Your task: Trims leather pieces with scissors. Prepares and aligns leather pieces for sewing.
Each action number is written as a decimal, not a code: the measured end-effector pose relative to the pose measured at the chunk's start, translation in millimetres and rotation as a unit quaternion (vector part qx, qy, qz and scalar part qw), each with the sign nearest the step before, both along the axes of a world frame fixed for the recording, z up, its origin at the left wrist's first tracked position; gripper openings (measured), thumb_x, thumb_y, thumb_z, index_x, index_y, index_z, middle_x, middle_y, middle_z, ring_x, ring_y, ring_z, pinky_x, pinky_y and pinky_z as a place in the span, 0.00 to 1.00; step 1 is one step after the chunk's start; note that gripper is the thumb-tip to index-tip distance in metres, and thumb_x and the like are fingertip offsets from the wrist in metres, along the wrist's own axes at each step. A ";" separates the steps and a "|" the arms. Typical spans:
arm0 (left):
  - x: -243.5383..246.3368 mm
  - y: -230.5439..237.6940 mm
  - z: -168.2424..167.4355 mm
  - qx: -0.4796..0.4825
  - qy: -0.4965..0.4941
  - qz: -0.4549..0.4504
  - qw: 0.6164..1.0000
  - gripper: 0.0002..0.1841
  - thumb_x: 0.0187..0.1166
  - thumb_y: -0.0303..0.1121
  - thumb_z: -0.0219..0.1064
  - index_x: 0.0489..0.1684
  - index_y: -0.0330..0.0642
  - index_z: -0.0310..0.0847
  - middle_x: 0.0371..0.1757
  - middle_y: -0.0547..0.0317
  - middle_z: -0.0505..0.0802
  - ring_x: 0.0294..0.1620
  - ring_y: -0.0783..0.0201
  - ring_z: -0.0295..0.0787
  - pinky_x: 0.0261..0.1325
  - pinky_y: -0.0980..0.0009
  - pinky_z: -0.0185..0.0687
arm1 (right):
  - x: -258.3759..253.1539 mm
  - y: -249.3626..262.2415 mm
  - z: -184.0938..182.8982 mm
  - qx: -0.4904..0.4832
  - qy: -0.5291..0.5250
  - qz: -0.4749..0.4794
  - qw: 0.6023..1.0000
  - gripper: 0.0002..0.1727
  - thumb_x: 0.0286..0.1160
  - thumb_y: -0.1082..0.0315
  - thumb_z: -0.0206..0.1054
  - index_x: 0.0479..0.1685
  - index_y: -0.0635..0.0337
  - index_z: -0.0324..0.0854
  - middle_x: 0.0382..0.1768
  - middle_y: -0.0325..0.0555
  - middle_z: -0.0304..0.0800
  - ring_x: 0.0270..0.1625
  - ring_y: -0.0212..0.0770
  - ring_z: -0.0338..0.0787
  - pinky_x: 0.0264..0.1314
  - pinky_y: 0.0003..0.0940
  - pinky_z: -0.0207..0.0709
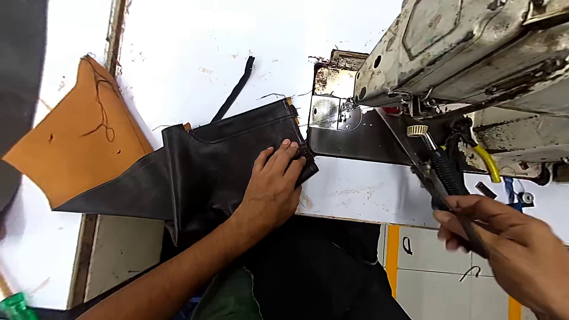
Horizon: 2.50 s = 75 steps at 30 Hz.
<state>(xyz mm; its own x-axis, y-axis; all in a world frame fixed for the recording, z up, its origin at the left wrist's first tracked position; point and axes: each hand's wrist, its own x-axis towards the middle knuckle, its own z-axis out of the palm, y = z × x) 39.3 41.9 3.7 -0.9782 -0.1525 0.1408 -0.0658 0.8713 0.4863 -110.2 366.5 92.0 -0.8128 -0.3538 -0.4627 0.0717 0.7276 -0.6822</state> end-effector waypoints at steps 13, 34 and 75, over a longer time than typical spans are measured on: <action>2.8 -10.2 -5.4 0.183 0.129 0.032 0.974 0.16 0.81 0.28 0.60 0.61 0.36 0.88 0.77 0.48 0.85 0.87 0.53 0.70 0.92 0.29 0.39 | 65.2 -75.0 -43.3 -0.086 -0.159 0.197 0.964 0.29 0.81 0.31 0.57 0.37 0.48 0.83 0.19 0.31 0.78 0.18 0.29 0.79 0.18 0.29 0.75; 3.3 -12.0 -5.9 0.218 0.125 0.037 0.967 0.16 0.83 0.28 0.57 0.60 0.36 0.87 0.74 0.50 0.88 0.87 0.53 0.70 0.93 0.30 0.38 | 61.2 -111.2 -40.8 -0.019 -0.104 0.177 0.979 0.24 0.82 0.37 0.61 0.27 0.44 0.80 0.13 0.28 0.74 0.11 0.27 0.75 0.10 0.26 0.69; 47.0 -64.1 15.2 0.216 0.020 -0.080 0.973 0.16 0.86 0.35 0.54 0.60 0.45 0.87 0.68 0.66 0.91 0.83 0.66 0.75 0.95 0.43 0.52 | 61.7 -84.5 -37.8 -0.115 -0.198 0.082 0.970 0.21 0.76 0.44 0.71 0.28 0.51 0.82 0.10 0.35 0.78 0.08 0.34 0.79 0.07 0.34 0.76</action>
